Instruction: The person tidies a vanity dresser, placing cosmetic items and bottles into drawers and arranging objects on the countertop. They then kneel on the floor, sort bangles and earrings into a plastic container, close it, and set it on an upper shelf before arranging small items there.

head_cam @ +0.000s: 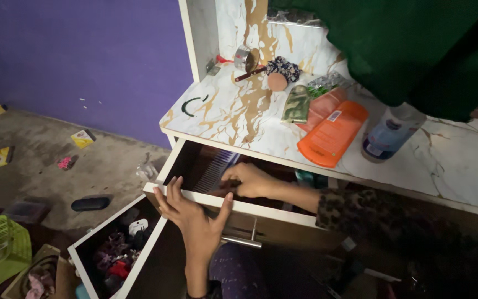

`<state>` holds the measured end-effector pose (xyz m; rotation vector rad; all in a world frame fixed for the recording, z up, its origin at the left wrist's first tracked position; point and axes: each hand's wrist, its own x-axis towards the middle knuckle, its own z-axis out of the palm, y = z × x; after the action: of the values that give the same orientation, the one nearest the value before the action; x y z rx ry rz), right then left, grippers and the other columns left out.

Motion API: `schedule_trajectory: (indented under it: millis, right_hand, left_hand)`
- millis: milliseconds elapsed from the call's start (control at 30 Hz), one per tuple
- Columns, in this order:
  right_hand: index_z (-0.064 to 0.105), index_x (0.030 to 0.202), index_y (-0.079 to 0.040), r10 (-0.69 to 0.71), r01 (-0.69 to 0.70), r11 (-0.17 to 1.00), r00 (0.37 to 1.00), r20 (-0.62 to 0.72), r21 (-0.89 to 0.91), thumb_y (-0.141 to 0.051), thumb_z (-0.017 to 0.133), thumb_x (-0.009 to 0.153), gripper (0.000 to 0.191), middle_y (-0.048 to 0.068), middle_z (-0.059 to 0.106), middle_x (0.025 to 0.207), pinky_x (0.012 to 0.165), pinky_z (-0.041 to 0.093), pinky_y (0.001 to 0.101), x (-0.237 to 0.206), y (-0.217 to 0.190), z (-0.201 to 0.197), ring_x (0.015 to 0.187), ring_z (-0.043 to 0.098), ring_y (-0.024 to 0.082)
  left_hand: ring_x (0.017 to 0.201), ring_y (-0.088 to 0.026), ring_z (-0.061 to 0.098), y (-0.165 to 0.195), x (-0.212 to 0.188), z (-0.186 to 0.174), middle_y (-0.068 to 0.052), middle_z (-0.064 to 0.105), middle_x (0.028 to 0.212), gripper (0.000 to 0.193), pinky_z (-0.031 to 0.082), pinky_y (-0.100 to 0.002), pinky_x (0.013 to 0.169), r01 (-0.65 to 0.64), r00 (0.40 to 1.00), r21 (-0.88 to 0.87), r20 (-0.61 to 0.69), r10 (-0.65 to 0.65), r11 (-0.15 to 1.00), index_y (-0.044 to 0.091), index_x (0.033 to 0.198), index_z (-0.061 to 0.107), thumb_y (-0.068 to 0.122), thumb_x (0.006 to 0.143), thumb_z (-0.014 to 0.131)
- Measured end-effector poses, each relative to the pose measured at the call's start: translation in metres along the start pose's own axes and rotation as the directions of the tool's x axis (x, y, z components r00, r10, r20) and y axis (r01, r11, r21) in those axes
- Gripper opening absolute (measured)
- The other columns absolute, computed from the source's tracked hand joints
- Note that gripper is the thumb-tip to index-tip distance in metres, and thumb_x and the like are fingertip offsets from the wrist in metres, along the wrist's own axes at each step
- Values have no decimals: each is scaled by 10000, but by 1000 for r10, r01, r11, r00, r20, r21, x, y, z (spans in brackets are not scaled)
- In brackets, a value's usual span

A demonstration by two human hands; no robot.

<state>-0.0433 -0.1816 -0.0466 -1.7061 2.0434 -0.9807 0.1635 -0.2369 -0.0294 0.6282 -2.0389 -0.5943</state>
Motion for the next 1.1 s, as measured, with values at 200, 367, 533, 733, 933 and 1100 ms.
schedule_trajectory:
  millis: [200, 367, 533, 733, 933, 1100]
  right_hand:
    - [770, 1057, -80, -48, 23, 994, 970, -237, -104, -240, 720, 952, 197, 95, 787, 1003, 807, 597, 375, -34, -56, -70, 881, 771, 230]
    - [690, 1160, 49, -287, -36, 765, 875, -391, -643, 33, 665, 681, 480, 276, 667, 1074, 901, 498, 494, -54, -58, -143, 1049, 632, 420]
    - [697, 1073, 52, -82, -166, 709, 946, -314, -686, 137, 577, 648, 450, 307, 668, 1037, 873, 510, 520, -36, -10, -156, 1038, 651, 452]
    - [723, 890, 10, 44, -345, 621, 912, -409, -703, 23, 623, 840, 113, 226, 701, 901, 839, 543, 474, -22, 7, -151, 908, 702, 374]
    - [716, 949, 8, -340, -356, 525, 745, -574, -773, -29, 699, 833, 122, 173, 712, 843, 708, 562, 432, -36, -42, -158, 805, 707, 318]
    - [717, 1035, -21, -536, -181, 673, 549, -641, -718, -89, 748, 876, 176, 126, 717, 895, 752, 556, 436, -73, -102, -155, 845, 698, 301]
  left_hand:
    - [1545, -476, 11, 7, 4, -1, -278, 328, 1540, 1084, 38, -695, 1209, 47, 999, 37, 2, -48, 998, -105, 1466, 310, 614, 786, 754]
    - [1503, -557, -107, 20, 3, -5, -392, 83, 1587, 1245, 50, -754, 1115, 112, 987, 18, 112, -113, 994, -120, 1465, 256, 692, 697, 804]
    - [1449, -582, -63, 38, -5, -1, -338, 87, 1596, 1572, 50, -813, 1066, 7, 971, 108, 236, -32, 994, -17, 1504, 254, 796, 306, 867]
    - [1481, -559, 16, 32, 1, 8, -343, 139, 1572, 1639, 57, -821, 1109, -34, 991, 81, 135, 23, 996, -4, 1493, 242, 822, 226, 874]
    - [1526, -538, -8, 21, 32, 54, -337, 61, 1633, 1671, 65, -819, 1106, -13, 989, 74, 149, 1, 997, 2, 1540, 188, 825, 254, 868]
    - [1506, -552, -35, 29, 47, 89, -376, -5, 1626, 1668, 109, -841, 1102, -13, 998, 100, -65, 20, 995, -17, 1575, 141, 846, 348, 871]
